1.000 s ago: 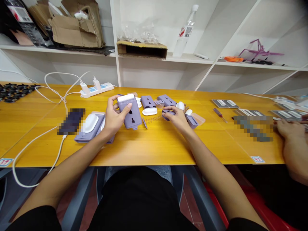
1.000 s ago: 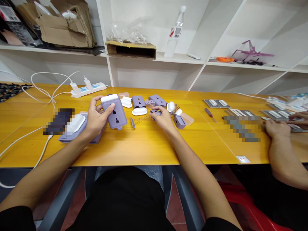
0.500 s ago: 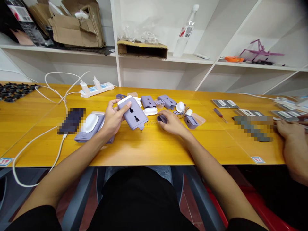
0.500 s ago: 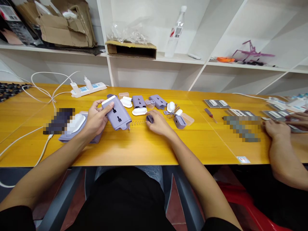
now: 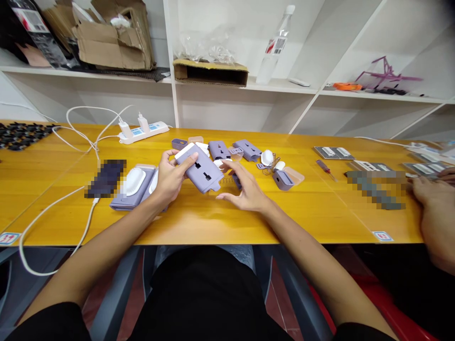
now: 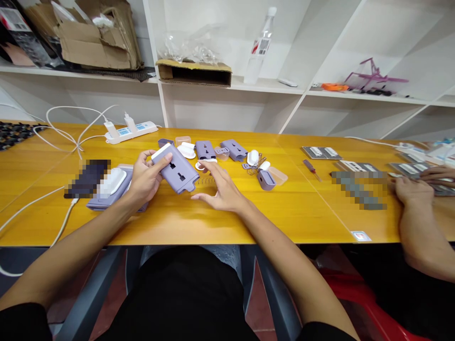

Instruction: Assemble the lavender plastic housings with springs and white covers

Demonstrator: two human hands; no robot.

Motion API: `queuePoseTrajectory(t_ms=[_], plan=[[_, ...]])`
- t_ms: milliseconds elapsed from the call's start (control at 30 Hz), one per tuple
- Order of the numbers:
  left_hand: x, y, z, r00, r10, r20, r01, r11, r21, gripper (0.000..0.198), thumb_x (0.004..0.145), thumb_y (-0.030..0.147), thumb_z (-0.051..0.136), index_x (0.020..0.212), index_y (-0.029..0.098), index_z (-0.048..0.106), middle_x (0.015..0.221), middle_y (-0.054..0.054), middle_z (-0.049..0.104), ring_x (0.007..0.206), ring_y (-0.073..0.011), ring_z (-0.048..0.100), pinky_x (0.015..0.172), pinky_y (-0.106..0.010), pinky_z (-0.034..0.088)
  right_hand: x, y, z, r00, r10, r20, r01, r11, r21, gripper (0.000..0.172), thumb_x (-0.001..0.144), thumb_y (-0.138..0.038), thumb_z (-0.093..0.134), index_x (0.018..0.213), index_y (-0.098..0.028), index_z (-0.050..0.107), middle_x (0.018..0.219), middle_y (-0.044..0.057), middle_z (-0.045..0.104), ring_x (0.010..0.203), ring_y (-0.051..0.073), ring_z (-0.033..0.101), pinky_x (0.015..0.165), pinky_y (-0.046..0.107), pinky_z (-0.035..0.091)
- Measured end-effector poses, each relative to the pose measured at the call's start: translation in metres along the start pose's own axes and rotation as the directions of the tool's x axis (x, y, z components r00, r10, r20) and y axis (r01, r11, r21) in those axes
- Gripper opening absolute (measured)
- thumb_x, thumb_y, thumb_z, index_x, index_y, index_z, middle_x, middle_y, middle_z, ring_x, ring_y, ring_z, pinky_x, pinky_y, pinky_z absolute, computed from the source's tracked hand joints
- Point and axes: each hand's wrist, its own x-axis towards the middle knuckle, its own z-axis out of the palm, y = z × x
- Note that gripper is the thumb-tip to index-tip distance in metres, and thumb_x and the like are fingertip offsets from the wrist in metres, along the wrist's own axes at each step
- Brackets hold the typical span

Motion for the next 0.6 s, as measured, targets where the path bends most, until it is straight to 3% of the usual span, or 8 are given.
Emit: queuePoseTrajectory(t_ms=[100, 267, 433, 600], plan=[[-0.005, -0.002, 0.005, 1.0, -0.005, -0.02, 0.005, 1.0, -0.002, 0.085, 0.054, 0.047, 0.109, 0.109, 0.025, 0.047, 0.093, 0.004, 0.075, 0.08, -0.016, 0.076, 0.066, -0.024, 0.06, -0.002, 0.0, 0.009, 0.999, -0.036, -0.034, 0.036, 0.999, -0.001, 0.091, 0.093, -0.061, 0.083, 0.167, -0.03, 0.04, 0.153, 0.019, 0.064, 0.127, 0.037, 0.069, 0.11, 0.056, 0.059], [-0.017, -0.008, 0.011, 1.0, 0.009, 0.027, -0.01, 0.999, 0.032, 0.084, 0.057, 0.05, 0.107, 0.108, 0.025, 0.046, 0.09, 0.005, 0.072, 0.075, -0.0145, 0.073, 0.062, -0.023, 0.057, -0.003, 0.009, 0.014, 0.967, -0.165, -0.196, 0.178, 0.983, 0.05, 0.051, 0.103, -0.037, 0.068, 0.152, -0.025, 0.059, 0.138, 0.016, 0.074, 0.114, 0.031, 0.074, 0.099, 0.05, 0.063], [-0.02, -0.014, 0.01, 0.997, 0.008, 0.083, -0.014, 0.997, 0.077, 0.077, 0.062, 0.048, 0.105, 0.104, 0.025, 0.045, 0.087, 0.005, 0.071, 0.075, -0.014, 0.072, 0.066, -0.024, 0.056, -0.003, 0.021, 0.014, 0.949, -0.011, -0.316, 0.069, 0.983, 0.172, 0.023, 0.107, -0.033, 0.063, 0.124, -0.025, 0.077, 0.11, 0.007, 0.085, 0.095, 0.024, 0.08, 0.087, 0.039, 0.065], [-0.02, -0.016, 0.008, 0.992, -0.024, 0.122, 0.01, 0.993, 0.119, 0.071, 0.064, 0.049, 0.104, 0.098, 0.024, 0.046, 0.089, 0.003, 0.071, 0.081, -0.0148, 0.071, 0.071, -0.024, 0.055, 0.0, 0.026, 0.013, 0.922, 0.175, -0.345, -0.045, 0.934, 0.355, 0.023, 0.101, -0.044, 0.071, 0.105, -0.024, 0.082, 0.099, 0.006, 0.087, 0.089, 0.024, 0.082, 0.082, 0.038, 0.066]])
